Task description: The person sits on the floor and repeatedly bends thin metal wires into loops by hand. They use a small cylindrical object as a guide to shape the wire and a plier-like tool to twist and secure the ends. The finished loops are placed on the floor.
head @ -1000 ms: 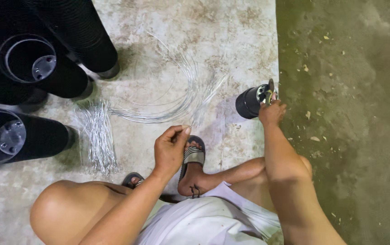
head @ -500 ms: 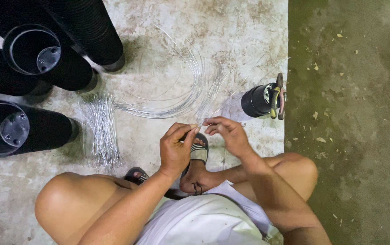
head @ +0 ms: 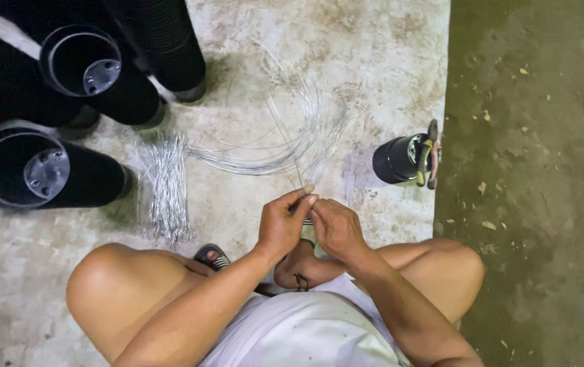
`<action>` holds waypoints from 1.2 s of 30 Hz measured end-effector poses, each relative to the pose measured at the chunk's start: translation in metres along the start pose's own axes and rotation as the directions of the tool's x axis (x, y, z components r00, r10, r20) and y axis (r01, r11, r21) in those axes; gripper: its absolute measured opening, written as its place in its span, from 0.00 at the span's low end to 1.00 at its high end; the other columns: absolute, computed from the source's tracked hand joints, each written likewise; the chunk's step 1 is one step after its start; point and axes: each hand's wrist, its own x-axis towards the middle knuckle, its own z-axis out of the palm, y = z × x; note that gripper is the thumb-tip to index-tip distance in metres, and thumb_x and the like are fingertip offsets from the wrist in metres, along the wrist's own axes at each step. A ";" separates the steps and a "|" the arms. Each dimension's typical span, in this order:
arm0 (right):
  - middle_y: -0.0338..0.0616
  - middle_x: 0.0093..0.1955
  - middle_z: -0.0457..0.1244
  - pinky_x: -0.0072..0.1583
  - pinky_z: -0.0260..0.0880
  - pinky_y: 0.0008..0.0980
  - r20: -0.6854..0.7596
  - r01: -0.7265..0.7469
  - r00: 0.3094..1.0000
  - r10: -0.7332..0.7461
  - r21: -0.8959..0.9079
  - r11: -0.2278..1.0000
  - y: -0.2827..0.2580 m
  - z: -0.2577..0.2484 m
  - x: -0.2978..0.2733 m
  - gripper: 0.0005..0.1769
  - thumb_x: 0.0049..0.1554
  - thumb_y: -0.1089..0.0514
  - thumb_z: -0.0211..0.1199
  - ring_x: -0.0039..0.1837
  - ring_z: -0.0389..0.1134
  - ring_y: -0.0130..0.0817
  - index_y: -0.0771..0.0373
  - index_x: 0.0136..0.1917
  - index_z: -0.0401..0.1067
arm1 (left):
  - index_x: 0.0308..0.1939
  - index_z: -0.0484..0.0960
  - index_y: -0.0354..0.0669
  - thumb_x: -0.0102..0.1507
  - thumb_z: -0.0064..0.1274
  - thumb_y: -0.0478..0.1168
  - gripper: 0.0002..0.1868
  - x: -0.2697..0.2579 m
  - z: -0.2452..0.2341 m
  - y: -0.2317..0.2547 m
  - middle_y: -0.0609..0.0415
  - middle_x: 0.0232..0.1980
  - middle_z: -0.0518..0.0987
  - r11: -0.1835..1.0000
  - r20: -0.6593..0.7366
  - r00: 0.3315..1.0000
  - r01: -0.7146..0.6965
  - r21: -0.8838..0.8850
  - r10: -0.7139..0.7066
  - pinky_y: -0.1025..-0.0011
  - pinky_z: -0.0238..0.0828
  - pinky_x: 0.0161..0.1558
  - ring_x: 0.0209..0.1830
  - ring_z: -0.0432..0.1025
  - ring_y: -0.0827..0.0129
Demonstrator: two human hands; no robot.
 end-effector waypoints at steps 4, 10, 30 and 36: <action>0.49 0.36 0.65 0.43 0.68 0.47 -0.039 -0.028 0.999 0.024 -0.103 0.994 -0.011 0.007 0.000 0.03 0.57 0.65 0.61 0.41 0.68 0.50 0.63 0.46 0.73 | 0.59 0.81 0.30 0.66 0.57 0.36 0.19 0.004 0.006 -0.019 0.48 0.41 0.87 0.965 -0.032 0.996 0.070 -0.252 -0.081 0.78 0.75 0.38 0.37 0.77 0.77; 0.44 0.32 0.62 0.41 0.66 0.45 0.015 0.066 0.998 -0.066 -0.447 0.892 -0.007 0.016 -0.006 0.03 0.55 0.61 0.64 0.38 0.66 0.44 0.59 0.40 0.71 | 0.55 0.80 0.28 0.68 0.50 0.35 0.15 0.012 0.008 -0.046 0.46 0.38 0.86 0.936 -0.073 0.979 0.158 -0.315 -0.190 0.75 0.77 0.32 0.29 0.77 0.73; 0.33 0.29 0.58 0.36 0.55 0.27 0.539 -0.749 0.656 0.529 0.550 0.370 0.047 0.022 -0.054 0.12 0.67 0.56 0.61 0.32 0.55 0.24 0.66 0.48 0.79 | 0.48 0.82 0.30 0.68 0.53 0.42 0.15 0.019 0.005 -0.047 0.47 0.42 0.86 0.819 0.116 0.935 0.350 -0.454 -0.335 0.73 0.79 0.38 0.38 0.81 0.69; 0.50 0.37 0.67 0.43 0.70 0.46 0.012 -0.046 0.999 0.053 -0.312 0.949 0.029 0.018 -0.053 0.07 0.57 0.59 0.62 0.40 0.70 0.49 0.62 0.48 0.76 | 0.42 0.79 0.32 0.69 0.52 0.40 0.11 0.025 0.002 -0.064 0.44 0.35 0.85 0.838 0.063 0.920 0.379 -0.394 -0.386 0.74 0.77 0.28 0.27 0.79 0.69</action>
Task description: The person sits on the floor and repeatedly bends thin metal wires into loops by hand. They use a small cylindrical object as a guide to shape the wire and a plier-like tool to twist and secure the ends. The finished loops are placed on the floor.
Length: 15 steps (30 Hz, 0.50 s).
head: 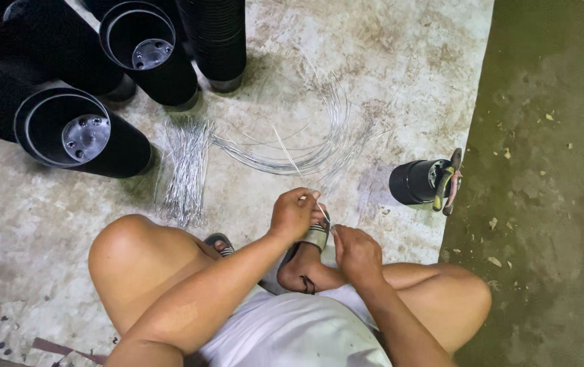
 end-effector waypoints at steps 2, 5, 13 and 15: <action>0.50 0.36 0.67 0.44 0.70 0.48 0.062 -0.029 0.998 0.031 -0.025 0.999 -0.003 0.004 0.000 0.05 0.57 0.60 0.63 0.41 0.70 0.50 0.62 0.46 0.76 | 0.41 0.78 0.35 0.69 0.50 0.40 0.10 -0.001 0.003 -0.005 0.44 0.34 0.85 1.000 -0.029 1.000 -0.009 0.026 0.010 0.74 0.77 0.27 0.26 0.79 0.70; 0.50 0.37 0.67 0.44 0.70 0.47 0.037 -0.034 0.999 0.033 0.013 0.999 -0.004 0.009 -0.008 0.04 0.57 0.61 0.64 0.42 0.70 0.49 0.63 0.47 0.75 | 0.40 0.77 0.33 0.70 0.50 0.40 0.11 -0.002 0.004 -0.010 0.42 0.33 0.85 0.999 -0.037 0.999 -0.030 0.015 0.031 0.73 0.79 0.27 0.26 0.80 0.68; 0.50 0.39 0.68 0.45 0.70 0.43 -0.057 0.017 0.998 -0.015 0.033 0.999 -0.005 0.011 -0.004 0.06 0.57 0.63 0.64 0.41 0.70 0.48 0.65 0.49 0.76 | 0.39 0.79 0.32 0.70 0.50 0.39 0.11 -0.002 0.006 0.005 0.46 0.34 0.85 0.997 -0.010 0.998 -0.069 0.031 0.069 0.75 0.78 0.29 0.27 0.80 0.70; 0.50 0.39 0.68 0.44 0.70 0.43 -0.033 -0.018 0.999 0.019 0.049 0.999 -0.013 0.009 -0.002 0.06 0.57 0.62 0.65 0.41 0.70 0.48 0.65 0.48 0.77 | 0.40 0.81 0.32 0.69 0.50 0.38 0.10 -0.008 0.007 0.010 0.46 0.32 0.84 0.986 -0.016 0.992 -0.126 0.107 0.129 0.75 0.76 0.28 0.26 0.78 0.71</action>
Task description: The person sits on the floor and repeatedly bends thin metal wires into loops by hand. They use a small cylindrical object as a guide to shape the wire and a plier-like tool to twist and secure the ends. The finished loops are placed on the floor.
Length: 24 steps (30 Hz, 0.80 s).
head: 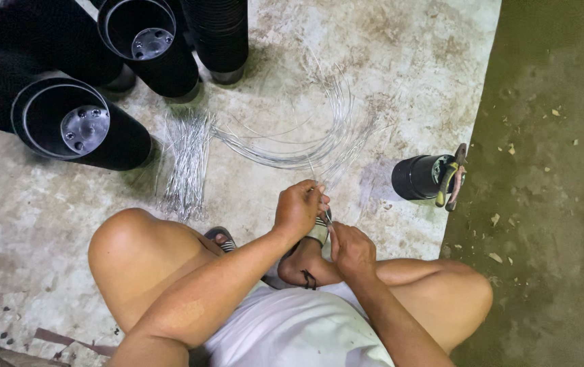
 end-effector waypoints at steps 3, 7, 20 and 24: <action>0.50 0.41 0.69 0.45 0.70 0.42 0.028 -0.035 0.999 0.032 0.116 0.993 -0.011 -0.007 0.004 0.04 0.58 0.62 0.64 0.43 0.70 0.48 0.64 0.47 0.77 | 0.40 0.82 0.32 0.69 0.51 0.38 0.10 -0.001 -0.003 0.011 0.48 0.32 0.84 0.991 0.004 1.000 0.028 0.127 -0.028 0.75 0.76 0.28 0.26 0.78 0.72; 0.50 0.40 0.68 0.45 0.69 0.39 0.119 -0.102 0.990 0.081 0.183 0.978 -0.014 -0.010 0.017 0.05 0.56 0.61 0.65 0.41 0.70 0.46 0.63 0.46 0.78 | 0.39 0.82 0.32 0.69 0.51 0.38 0.11 -0.001 -0.011 0.023 0.48 0.31 0.85 0.958 0.036 0.999 -0.026 0.285 0.017 0.74 0.75 0.28 0.25 0.80 0.72; 0.51 0.42 0.70 0.46 0.70 0.34 0.424 -0.253 0.900 0.104 0.310 0.916 0.100 0.129 0.004 0.06 0.51 0.64 0.67 0.45 0.70 0.35 0.66 0.44 0.77 | 0.40 0.83 0.38 0.63 0.56 0.48 0.14 -0.041 -0.009 0.056 0.40 0.36 0.83 0.355 0.311 0.923 -0.376 0.856 0.227 0.53 0.75 0.41 0.37 0.79 0.46; 0.49 0.48 0.70 0.49 0.72 0.32 0.531 -0.479 0.840 0.110 0.630 0.611 0.102 0.166 0.005 0.11 0.54 0.62 0.67 0.50 0.71 0.33 0.65 0.51 0.73 | 0.38 0.83 0.41 0.63 0.55 0.48 0.13 -0.056 -0.002 0.065 0.43 0.37 0.83 0.437 0.353 0.891 -0.449 0.779 0.286 0.49 0.72 0.39 0.37 0.78 0.44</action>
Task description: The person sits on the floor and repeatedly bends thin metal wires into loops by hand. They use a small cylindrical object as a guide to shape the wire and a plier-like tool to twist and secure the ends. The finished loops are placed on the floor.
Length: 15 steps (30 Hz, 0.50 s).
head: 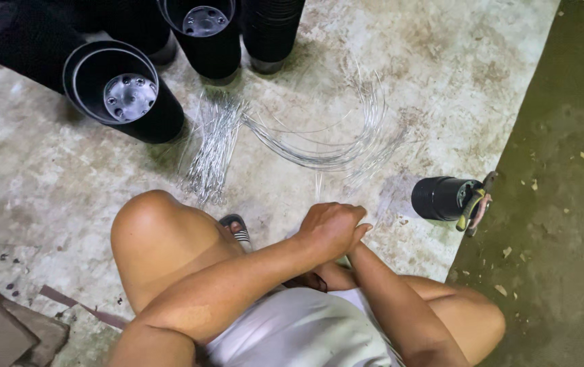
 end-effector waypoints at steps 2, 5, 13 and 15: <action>0.47 0.51 0.70 0.52 0.74 0.31 0.067 -0.147 0.989 0.132 0.359 0.922 -0.006 0.028 0.016 0.13 0.57 0.62 0.64 0.51 0.72 0.31 0.65 0.55 0.70 | 0.37 0.83 0.42 0.62 0.55 0.48 0.13 0.002 -0.002 0.005 0.44 0.37 0.83 0.999 -0.064 0.997 -0.041 -0.003 0.041 0.47 0.71 0.40 0.37 0.78 0.44; 0.61 0.52 0.71 0.45 0.70 0.31 0.115 -0.181 0.977 0.179 0.007 0.983 -0.043 0.083 0.059 0.16 0.65 0.60 0.66 0.45 0.70 0.32 0.79 0.58 0.73 | 0.38 0.82 0.43 0.63 0.54 0.48 0.12 0.003 -0.010 0.005 0.45 0.36 0.83 0.996 -0.153 0.985 -0.087 -0.019 0.083 0.47 0.71 0.42 0.38 0.78 0.45; 0.52 0.69 0.61 0.50 0.75 0.30 0.338 -0.068 0.936 0.104 -0.116 0.991 -0.131 0.153 0.061 0.38 0.59 0.51 0.67 0.51 0.74 0.32 0.66 0.76 0.55 | 0.47 0.83 0.43 0.65 0.52 0.47 0.14 -0.002 -0.022 0.001 0.47 0.39 0.84 0.989 -0.229 0.971 -0.099 -0.108 0.072 0.52 0.73 0.38 0.38 0.78 0.49; 0.50 0.66 0.65 0.50 0.76 0.31 0.418 -0.186 0.889 0.187 -0.042 0.982 -0.126 0.139 0.049 0.34 0.59 0.50 0.65 0.51 0.74 0.31 0.64 0.74 0.62 | 0.47 0.83 0.43 0.65 0.52 0.47 0.14 -0.003 -0.021 0.000 0.48 0.41 0.84 0.985 -0.270 0.959 -0.123 -0.122 0.086 0.53 0.74 0.39 0.39 0.79 0.50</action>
